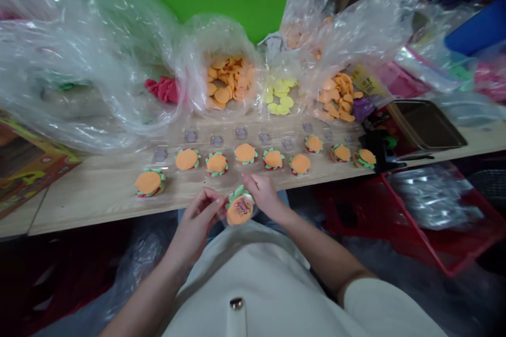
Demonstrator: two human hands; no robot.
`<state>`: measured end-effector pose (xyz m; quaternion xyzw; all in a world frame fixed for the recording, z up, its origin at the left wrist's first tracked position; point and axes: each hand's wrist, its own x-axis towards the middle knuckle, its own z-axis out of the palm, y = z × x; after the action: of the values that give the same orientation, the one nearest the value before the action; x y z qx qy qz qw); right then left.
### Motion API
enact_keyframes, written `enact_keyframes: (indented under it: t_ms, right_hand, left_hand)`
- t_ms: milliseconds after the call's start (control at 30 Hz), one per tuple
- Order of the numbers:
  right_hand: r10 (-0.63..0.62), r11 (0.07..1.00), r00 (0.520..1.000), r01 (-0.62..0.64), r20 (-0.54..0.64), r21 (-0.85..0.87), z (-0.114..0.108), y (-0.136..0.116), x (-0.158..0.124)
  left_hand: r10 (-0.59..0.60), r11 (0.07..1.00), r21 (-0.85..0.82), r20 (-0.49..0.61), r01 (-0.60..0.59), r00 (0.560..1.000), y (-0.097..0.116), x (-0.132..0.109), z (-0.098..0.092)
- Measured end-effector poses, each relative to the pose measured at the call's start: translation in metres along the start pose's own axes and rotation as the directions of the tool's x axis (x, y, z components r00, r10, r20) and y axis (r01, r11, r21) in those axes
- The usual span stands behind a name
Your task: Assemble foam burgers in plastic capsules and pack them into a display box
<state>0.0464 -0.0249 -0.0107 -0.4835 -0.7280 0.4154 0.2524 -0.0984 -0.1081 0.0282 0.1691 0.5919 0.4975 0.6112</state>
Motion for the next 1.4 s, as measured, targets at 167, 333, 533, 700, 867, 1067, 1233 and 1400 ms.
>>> enact_keyframes:
  t_ms: [167,333,533,700,867,1067,1233,1400]
  right_hand:
    - [-0.231,0.956,0.969,0.243,0.092,-0.164,-0.016,-0.016,0.031]
    - [-0.14,0.975,0.988,0.124,-0.072,-0.182,-0.025,-0.024,0.038]
    - [0.041,0.999,0.962,-0.043,-0.27,-0.001,-0.027,-0.02,0.026]
    - [0.002,0.999,0.969,0.011,-0.246,0.051,-0.031,-0.016,0.043]
    - [0.173,0.957,0.886,-0.047,-0.431,0.287,-0.017,-0.019,0.046]
    - [0.277,0.877,0.825,-0.008,-0.493,0.481,0.002,-0.031,0.033]
    - [0.072,0.938,0.84,0.127,-0.538,0.323,-0.01,-0.027,0.034]
    - [-0.153,0.976,0.879,0.207,-0.452,0.072,-0.024,-0.021,0.031]
  left_hand:
    - [0.152,0.859,0.464,0.174,-0.218,0.973,0.03,0.015,0.004]
    - [0.304,0.734,0.56,0.237,-0.386,0.923,0.025,0.032,0.016]
    - [0.335,0.825,0.435,0.137,-0.361,0.932,0.011,0.026,0.031]
    - [0.378,0.823,0.423,0.09,-0.379,0.922,0.012,0.03,0.038]
    - [0.444,0.857,0.279,0.027,-0.433,0.896,0.01,0.048,0.048]
    - [0.603,0.78,0.29,-0.117,-0.554,0.789,0.002,0.048,0.067]
    - [0.679,0.733,0.201,-0.17,-0.65,0.714,-0.005,0.044,0.07]
    - [0.432,0.901,0.012,0.03,-0.433,0.901,0.009,0.04,0.046]
